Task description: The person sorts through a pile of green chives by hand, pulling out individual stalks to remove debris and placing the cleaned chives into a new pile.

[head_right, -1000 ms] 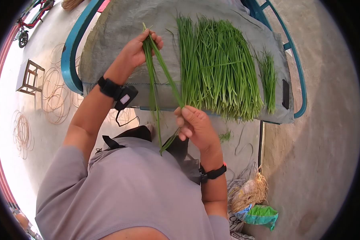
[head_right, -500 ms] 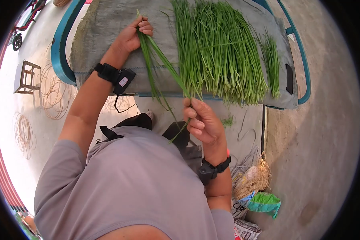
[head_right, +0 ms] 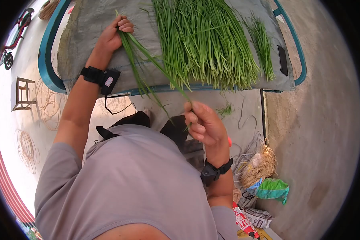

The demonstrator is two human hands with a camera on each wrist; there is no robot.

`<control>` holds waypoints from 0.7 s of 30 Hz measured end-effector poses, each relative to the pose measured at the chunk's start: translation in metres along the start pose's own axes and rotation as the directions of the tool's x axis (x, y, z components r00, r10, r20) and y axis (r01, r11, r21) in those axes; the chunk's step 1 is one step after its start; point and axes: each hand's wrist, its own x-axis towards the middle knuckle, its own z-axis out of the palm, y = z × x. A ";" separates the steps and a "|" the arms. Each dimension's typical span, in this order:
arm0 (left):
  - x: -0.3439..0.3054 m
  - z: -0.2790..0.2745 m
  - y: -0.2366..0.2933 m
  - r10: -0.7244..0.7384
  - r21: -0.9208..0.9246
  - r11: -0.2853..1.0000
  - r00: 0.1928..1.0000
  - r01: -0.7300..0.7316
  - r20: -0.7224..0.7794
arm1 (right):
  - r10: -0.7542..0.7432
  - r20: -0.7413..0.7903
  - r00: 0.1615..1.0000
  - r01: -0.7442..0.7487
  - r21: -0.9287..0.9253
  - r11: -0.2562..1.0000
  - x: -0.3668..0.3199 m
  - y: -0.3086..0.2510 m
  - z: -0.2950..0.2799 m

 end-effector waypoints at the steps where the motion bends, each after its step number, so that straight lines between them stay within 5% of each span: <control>1: -0.001 0.001 0.000 0.002 -0.002 1.000 1.000 -0.002 -0.013 | -0.006 -0.018 1.000 0.005 -0.021 1.000 -0.003 0.000 -0.001; 21: -0.006 0.002 0.002 -0.021 -0.052 0.998 0.999 0.023 0.037 | 0.054 -0.289 0.956 -0.241 -0.664 0.708 -0.028 0.008 -0.020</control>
